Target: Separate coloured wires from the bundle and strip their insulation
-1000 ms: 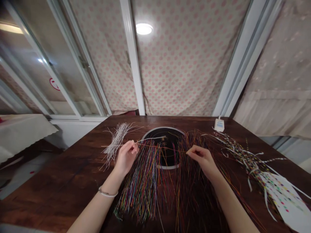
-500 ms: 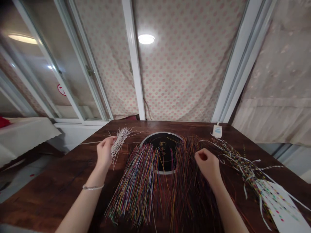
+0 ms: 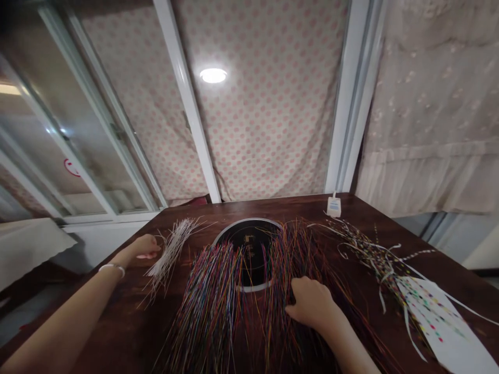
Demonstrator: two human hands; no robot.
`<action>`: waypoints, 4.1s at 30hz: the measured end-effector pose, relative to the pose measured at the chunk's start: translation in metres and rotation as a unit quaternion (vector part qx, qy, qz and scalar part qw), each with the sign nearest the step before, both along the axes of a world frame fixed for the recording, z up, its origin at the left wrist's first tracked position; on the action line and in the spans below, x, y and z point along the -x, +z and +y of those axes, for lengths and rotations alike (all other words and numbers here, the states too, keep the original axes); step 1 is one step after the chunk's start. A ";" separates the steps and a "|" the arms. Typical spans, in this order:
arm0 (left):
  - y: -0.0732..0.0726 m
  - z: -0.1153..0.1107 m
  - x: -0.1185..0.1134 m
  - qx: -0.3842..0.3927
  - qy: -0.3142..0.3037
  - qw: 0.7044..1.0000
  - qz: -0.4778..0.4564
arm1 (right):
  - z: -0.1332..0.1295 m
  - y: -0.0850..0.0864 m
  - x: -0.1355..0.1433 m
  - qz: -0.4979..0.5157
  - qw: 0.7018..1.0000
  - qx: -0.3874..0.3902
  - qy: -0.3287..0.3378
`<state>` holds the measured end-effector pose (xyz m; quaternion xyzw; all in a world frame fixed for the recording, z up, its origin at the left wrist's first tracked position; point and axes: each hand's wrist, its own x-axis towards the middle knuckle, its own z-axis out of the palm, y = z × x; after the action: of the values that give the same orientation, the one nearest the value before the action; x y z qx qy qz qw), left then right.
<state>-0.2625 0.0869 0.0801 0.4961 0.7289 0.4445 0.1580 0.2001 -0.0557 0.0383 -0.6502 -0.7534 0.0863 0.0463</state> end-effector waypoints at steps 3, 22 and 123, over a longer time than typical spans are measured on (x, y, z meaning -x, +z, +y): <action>-0.012 -0.002 -0.013 0.045 0.001 0.996 0.076 | -0.002 0.004 0.018 0.068 0.996 -0.029 0.040; -0.069 -0.147 -0.165 -0.030 -0.476 0.821 0.315 | -0.005 -0.028 0.096 0.177 0.928 -0.076 0.319; -0.088 -0.104 -0.255 0.151 -0.343 0.783 -0.497 | 0.044 -0.050 0.069 0.672 0.733 0.064 -0.080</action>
<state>-0.0076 -0.0173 -0.0081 0.3939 0.3889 0.4302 0.7130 0.1307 -0.0115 -0.0115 -0.4816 -0.4637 0.5451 0.5058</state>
